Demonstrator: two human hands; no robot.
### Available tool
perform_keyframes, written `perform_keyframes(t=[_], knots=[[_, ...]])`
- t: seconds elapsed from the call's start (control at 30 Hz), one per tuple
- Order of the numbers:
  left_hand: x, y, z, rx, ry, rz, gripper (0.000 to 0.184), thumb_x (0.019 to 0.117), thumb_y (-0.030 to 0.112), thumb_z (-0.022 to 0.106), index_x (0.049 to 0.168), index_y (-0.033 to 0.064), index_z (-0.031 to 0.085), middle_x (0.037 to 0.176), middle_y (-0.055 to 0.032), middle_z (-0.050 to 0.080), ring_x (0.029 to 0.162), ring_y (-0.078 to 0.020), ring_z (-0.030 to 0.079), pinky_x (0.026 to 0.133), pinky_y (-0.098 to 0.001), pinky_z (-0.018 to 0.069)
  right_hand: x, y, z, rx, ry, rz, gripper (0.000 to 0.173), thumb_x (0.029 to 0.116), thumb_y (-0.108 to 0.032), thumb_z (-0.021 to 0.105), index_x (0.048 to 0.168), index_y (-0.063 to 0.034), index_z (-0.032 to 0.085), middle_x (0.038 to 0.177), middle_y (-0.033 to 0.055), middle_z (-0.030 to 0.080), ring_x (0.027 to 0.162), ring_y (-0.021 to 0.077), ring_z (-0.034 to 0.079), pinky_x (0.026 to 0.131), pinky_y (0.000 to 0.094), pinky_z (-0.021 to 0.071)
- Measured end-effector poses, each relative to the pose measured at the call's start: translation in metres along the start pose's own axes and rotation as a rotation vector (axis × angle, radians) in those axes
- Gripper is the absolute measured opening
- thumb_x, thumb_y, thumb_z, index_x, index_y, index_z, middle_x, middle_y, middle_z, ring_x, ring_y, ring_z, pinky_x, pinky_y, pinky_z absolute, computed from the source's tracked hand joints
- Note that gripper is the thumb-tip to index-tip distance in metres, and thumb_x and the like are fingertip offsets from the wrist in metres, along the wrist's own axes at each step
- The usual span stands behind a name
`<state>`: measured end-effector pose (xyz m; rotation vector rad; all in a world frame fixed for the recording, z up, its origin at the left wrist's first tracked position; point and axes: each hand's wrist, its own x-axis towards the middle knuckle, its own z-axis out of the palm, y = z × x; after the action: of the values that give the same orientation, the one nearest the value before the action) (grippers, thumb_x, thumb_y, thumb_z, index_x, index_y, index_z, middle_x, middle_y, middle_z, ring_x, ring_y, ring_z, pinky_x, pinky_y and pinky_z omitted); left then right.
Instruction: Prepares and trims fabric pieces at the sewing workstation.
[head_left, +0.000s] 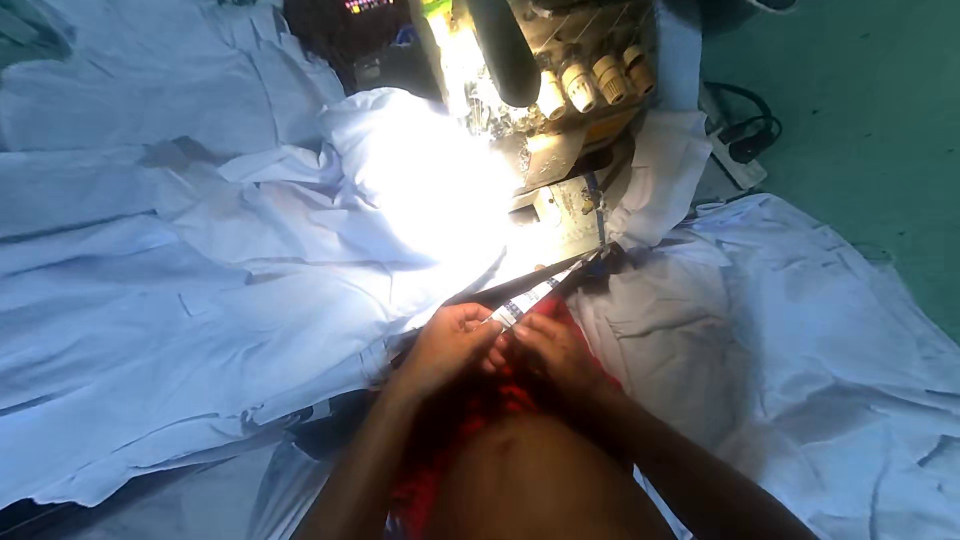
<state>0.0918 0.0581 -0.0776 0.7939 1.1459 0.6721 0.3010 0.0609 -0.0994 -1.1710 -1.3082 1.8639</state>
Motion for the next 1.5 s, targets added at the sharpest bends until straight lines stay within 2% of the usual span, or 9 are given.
perform_keyframes(t=[0.23,0.43,0.6,0.8,1.0,1.1,1.2,1.33,1.5], knots=[[0.0,0.002,0.001,-0.001,0.003,-0.001,0.017,0.1035,0.014,0.061,0.107,-0.0019,0.067,0.082,-0.0113,0.074,0.068,-0.021,0.074,0.064,-0.0337,0.0647,0.003,0.004,0.004,-0.065,0.054,-0.09,0.022,0.1058,-0.019,0.053,0.094,-0.0029,0.063,0.072,0.0008,0.059,0.058,0.0074,0.054,0.053,0.024,0.046],[-0.008,0.005,0.004,-0.002,0.091,0.072,0.016,0.1027,0.014,0.063,0.106,-0.0002,0.069,0.088,-0.0107,0.076,0.074,-0.0208,0.075,0.068,-0.0343,0.0652,-0.002,-0.001,0.009,-0.062,0.111,-0.106,0.024,0.1067,-0.018,0.051,0.107,-0.0005,0.068,0.082,0.0023,0.065,0.061,0.0069,0.056,0.053,0.0227,0.0477],[-0.02,0.011,0.011,-0.058,0.239,0.231,0.02,0.1021,0.016,0.063,0.108,0.0036,0.077,0.101,-0.0087,0.075,0.089,-0.0173,0.073,0.08,-0.0324,0.063,0.001,-0.022,0.021,-0.058,0.105,-0.31,0.021,0.0962,-0.012,0.069,0.11,0.0038,0.065,0.086,0.0035,0.069,0.07,0.007,0.065,0.063,0.0231,0.057],[-0.035,0.041,0.006,-0.297,0.243,0.318,0.046,0.1123,0.024,0.035,0.11,-0.0025,0.072,0.093,-0.0117,0.073,0.081,-0.0178,0.071,0.078,-0.0356,0.0618,0.033,-0.065,0.011,-0.357,0.02,-0.59,0.012,0.0928,-0.005,0.066,0.102,0.0011,0.072,0.087,0.003,0.071,0.071,0.0012,0.062,0.064,0.0173,0.0535],[-0.045,0.068,-0.017,0.021,0.064,0.203,0.019,0.1026,0.014,0.061,0.101,-0.0009,0.073,0.091,-0.013,0.077,0.083,-0.0234,0.077,0.083,-0.0386,0.0649,0.047,-0.107,-0.003,-0.75,-0.211,-0.783,0.015,0.0936,-0.012,0.066,0.103,-0.0045,0.075,0.088,0.0042,0.073,0.077,0.0061,0.066,0.071,0.0229,0.0559],[-0.044,0.069,-0.012,-0.019,0.097,0.255,0.015,0.1003,0.009,0.064,0.103,-0.0033,0.073,0.092,-0.0157,0.077,0.084,-0.0264,0.077,0.084,-0.0402,0.0652,0.048,-0.106,-0.001,-0.568,-0.125,-0.752,0.019,0.0996,-0.014,0.064,0.109,-0.0039,0.076,0.092,0.003,0.073,0.078,0.0034,0.066,0.073,0.0205,0.0566],[-0.04,0.066,0.001,-0.154,0.296,0.371,0.015,0.0985,0.007,0.064,0.103,-0.0051,0.072,0.09,-0.0178,0.076,0.08,-0.0278,0.077,0.079,-0.0413,0.0659,0.043,-0.093,0.009,-0.212,0.102,-0.562,0.026,0.1063,-0.022,0.055,0.105,-0.0021,0.072,0.079,-0.0009,0.064,0.06,0.0022,0.054,0.055,0.0194,0.0477],[-0.033,0.061,0.019,-0.302,0.469,0.466,0.013,0.0978,0.005,0.063,0.102,-0.0052,0.07,0.088,-0.0158,0.074,0.076,-0.0238,0.074,0.073,-0.039,0.0654,0.035,-0.084,0.027,-0.013,0.107,-0.493,0.024,0.0993,-0.02,0.067,0.112,0.0,0.069,0.081,-0.0008,0.067,0.059,0.002,0.056,0.053,0.0191,0.0489],[-0.032,0.058,0.021,-0.16,0.461,0.557,0.016,0.1005,0.009,0.06,0.105,-0.0046,0.067,0.092,-0.0162,0.072,0.079,-0.025,0.074,0.072,-0.0394,0.0655,0.039,-0.09,0.032,-0.035,0.113,-0.527,0.012,0.0979,-0.013,0.067,0.097,-0.0016,0.071,0.076,-0.0001,0.067,0.06,0.0026,0.059,0.055,0.0188,0.0511]])
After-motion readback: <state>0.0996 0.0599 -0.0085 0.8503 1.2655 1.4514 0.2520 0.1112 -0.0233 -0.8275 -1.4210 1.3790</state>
